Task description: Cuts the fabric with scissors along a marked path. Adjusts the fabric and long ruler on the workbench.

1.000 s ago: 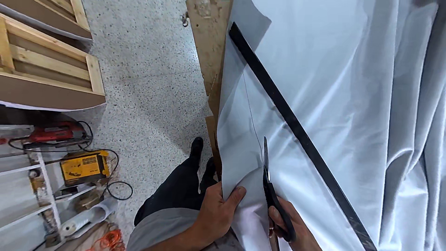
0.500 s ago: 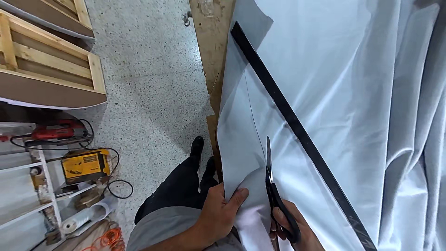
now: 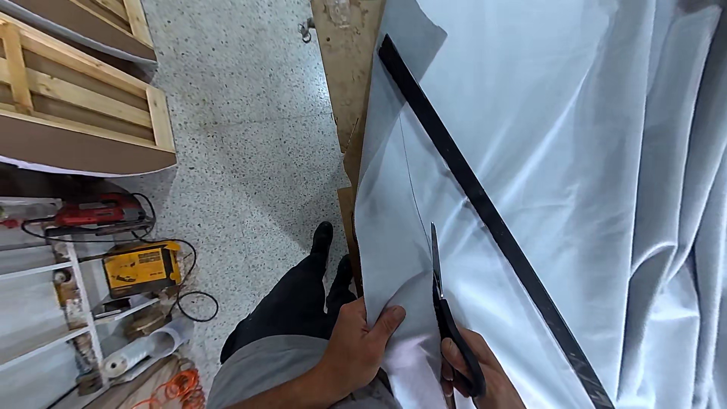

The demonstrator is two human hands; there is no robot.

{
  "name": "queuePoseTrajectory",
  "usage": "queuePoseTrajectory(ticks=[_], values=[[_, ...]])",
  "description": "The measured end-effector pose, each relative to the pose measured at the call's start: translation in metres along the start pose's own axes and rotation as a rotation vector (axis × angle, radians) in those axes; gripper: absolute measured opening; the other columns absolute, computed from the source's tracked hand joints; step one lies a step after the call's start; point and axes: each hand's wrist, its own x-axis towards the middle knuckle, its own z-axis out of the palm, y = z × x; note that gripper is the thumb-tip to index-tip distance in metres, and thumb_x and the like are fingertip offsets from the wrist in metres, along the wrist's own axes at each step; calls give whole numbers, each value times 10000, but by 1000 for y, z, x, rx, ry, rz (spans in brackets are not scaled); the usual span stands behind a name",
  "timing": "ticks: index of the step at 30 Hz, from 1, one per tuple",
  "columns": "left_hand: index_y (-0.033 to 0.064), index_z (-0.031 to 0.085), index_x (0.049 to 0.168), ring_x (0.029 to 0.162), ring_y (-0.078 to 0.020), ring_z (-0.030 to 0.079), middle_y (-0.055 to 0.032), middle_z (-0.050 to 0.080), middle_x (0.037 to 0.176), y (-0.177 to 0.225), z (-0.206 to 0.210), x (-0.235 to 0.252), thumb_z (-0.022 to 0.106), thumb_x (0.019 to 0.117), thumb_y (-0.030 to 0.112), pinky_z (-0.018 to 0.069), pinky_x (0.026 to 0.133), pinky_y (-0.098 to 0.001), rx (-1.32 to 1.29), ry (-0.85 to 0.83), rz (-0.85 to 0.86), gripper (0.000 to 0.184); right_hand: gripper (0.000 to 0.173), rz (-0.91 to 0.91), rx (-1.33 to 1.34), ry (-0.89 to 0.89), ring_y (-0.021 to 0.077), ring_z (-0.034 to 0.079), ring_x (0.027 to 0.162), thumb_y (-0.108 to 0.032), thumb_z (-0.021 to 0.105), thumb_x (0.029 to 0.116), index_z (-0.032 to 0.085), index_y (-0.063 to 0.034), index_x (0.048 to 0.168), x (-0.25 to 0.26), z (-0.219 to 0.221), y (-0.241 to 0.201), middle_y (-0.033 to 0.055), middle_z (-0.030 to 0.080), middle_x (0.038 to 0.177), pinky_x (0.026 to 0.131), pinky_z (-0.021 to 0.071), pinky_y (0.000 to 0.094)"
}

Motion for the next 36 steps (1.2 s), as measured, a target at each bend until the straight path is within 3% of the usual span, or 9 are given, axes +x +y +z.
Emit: queuePoseTrajectory(ticks=[8, 19, 36], values=[[49, 706, 986, 780, -72, 732, 9, 750, 846, -1, -2, -2, 664, 994, 216, 632, 737, -277, 14, -13, -19, 173, 311, 18, -3, 41, -2, 565, 502, -521, 683, 943, 644, -212, 938, -1, 7, -2, -121, 603, 624, 471, 489, 175], [49, 708, 980, 778, -71, 731, 5, 751, 846, -1, -1, -2, 674, 987, 203, 630, 736, -272, -14, -9, -10, 158, 433, -38, -15, 27, -2, 562, 512, -630, 660, 905, 621, -200, 945, 3, 9, -1, -121, 589, 640, 479, 493, 170], [51, 703, 1007, 793, -69, 735, 10, 754, 862, -1, -6, -2, 666, 995, 213, 633, 747, -272, -7, -38, -38, 166, 344, 8, -83, 86, -3, 537, 479, -532, 704, 927, 632, -196, 916, 10, 10, -5, -126, 570, 618, 451, 490, 186]])
